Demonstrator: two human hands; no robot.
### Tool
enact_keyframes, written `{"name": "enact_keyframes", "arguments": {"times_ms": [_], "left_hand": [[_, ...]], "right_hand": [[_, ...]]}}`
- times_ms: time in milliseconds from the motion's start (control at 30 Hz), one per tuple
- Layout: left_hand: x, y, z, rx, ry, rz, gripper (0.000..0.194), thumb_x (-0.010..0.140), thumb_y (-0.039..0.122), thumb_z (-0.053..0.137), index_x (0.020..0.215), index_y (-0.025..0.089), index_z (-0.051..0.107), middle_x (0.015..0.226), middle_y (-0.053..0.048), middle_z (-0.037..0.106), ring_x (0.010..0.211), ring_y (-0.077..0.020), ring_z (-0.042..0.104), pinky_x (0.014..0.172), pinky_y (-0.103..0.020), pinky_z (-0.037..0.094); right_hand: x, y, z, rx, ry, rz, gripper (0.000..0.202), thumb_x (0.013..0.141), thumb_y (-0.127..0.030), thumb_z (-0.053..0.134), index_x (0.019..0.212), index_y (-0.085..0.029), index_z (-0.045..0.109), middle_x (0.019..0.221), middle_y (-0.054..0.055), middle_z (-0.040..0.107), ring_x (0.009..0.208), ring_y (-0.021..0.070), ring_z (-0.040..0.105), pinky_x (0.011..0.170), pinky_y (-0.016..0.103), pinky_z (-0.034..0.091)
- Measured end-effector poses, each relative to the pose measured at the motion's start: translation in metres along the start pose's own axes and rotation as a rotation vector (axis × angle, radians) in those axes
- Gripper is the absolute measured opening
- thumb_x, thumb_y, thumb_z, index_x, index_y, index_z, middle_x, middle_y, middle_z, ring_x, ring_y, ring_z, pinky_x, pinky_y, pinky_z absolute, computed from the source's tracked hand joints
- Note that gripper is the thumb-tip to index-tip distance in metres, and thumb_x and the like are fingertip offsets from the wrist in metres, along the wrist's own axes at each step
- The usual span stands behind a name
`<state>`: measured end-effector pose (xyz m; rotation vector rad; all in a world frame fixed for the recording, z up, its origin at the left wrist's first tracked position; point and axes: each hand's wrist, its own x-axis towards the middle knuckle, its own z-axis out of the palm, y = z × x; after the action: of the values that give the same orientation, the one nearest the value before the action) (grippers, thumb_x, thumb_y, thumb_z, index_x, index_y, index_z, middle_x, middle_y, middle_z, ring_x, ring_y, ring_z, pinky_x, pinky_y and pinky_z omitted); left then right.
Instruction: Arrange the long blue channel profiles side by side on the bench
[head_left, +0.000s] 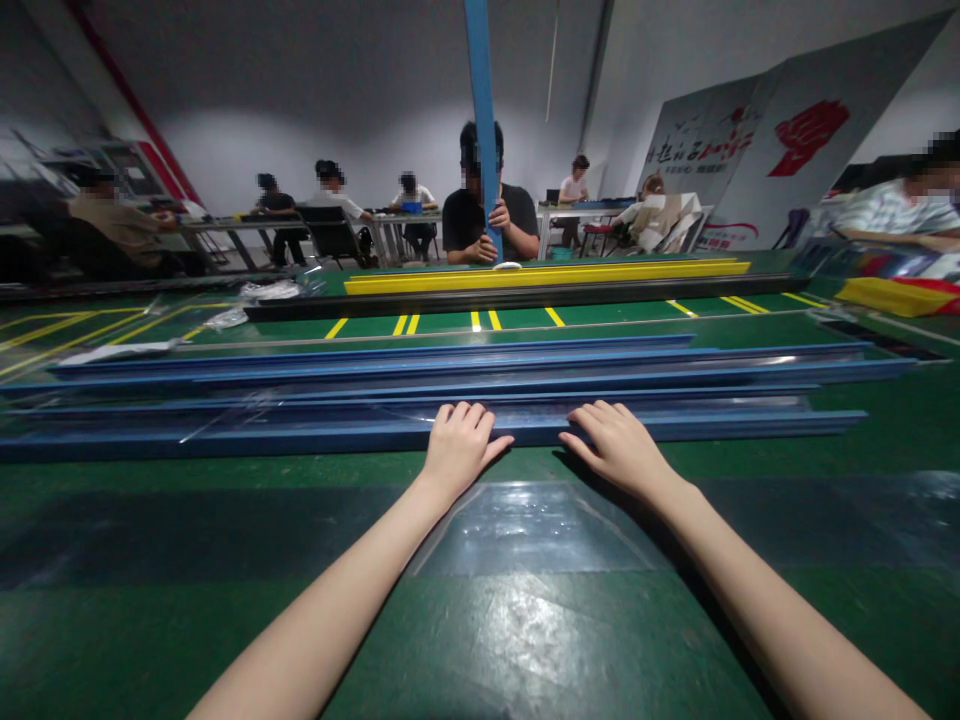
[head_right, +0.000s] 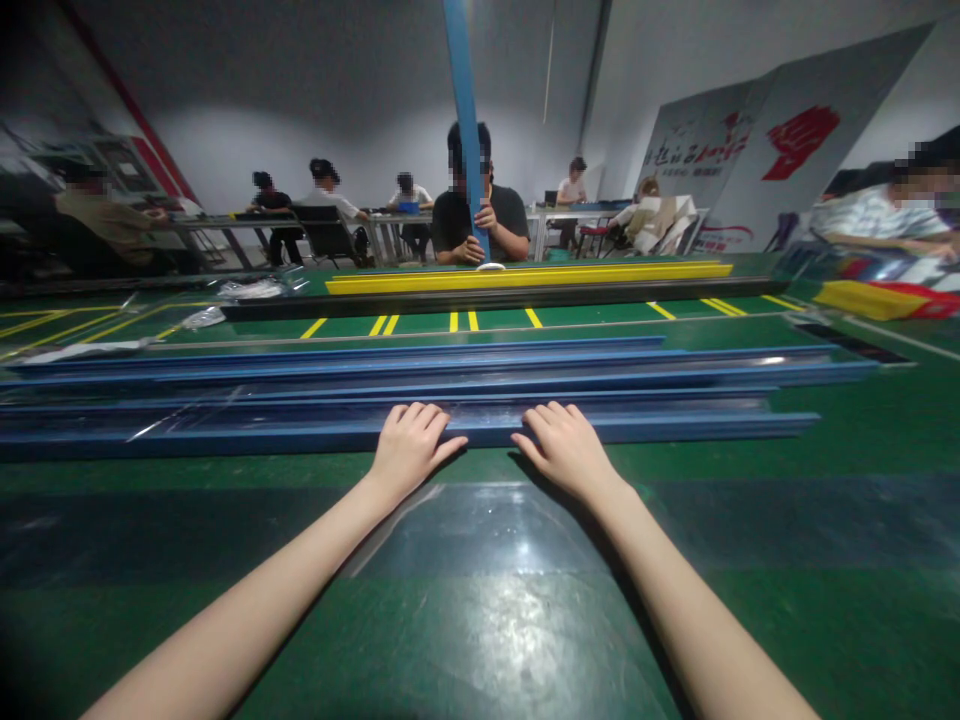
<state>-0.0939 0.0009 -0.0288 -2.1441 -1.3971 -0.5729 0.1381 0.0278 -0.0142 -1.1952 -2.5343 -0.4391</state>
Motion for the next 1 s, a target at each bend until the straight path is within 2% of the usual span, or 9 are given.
{"name": "enact_keyframes", "arguments": {"times_ms": [167, 367, 1000], "left_hand": [[0.0, 0.0, -0.001, 0.008, 0.0, 0.003, 0.034, 0.082, 0.047, 0.047, 0.082, 0.015, 0.058, 0.081, -0.007, 0.061, 0.079, -0.021, 0.052, 0.071, -0.034, 0.033], [0.0, 0.0, 0.0, -0.006, 0.003, 0.004, 0.034, 0.083, 0.047, 0.046, 0.084, 0.015, 0.058, 0.081, -0.007, 0.061, 0.079, -0.0212, 0.052, 0.071, -0.034, 0.033], [0.0, 0.0, -0.001, 0.004, 0.003, 0.015, 0.034, 0.083, 0.047, 0.046, 0.081, 0.015, 0.057, 0.08, -0.006, 0.061, 0.076, -0.0202, 0.052, 0.07, -0.034, 0.033]], "right_hand": [[0.007, -0.012, 0.007, -0.031, 0.017, -0.011, 0.031, 0.089, -0.041, 0.036, 0.087, -0.016, 0.055, 0.083, 0.006, 0.06, 0.081, 0.0189, 0.049, 0.069, 0.029, 0.027], [0.006, -0.007, 0.011, -0.011, 0.029, 0.001, 0.029, 0.088, -0.039, 0.038, 0.078, -0.017, 0.053, 0.076, 0.005, 0.059, 0.074, 0.0177, 0.048, 0.064, 0.029, 0.026], [0.006, -0.008, 0.01, 0.071, 0.061, 0.018, 0.026, 0.087, -0.038, 0.04, 0.077, -0.018, 0.053, 0.081, 0.006, 0.054, 0.077, 0.0177, 0.045, 0.066, 0.027, 0.032]]}}
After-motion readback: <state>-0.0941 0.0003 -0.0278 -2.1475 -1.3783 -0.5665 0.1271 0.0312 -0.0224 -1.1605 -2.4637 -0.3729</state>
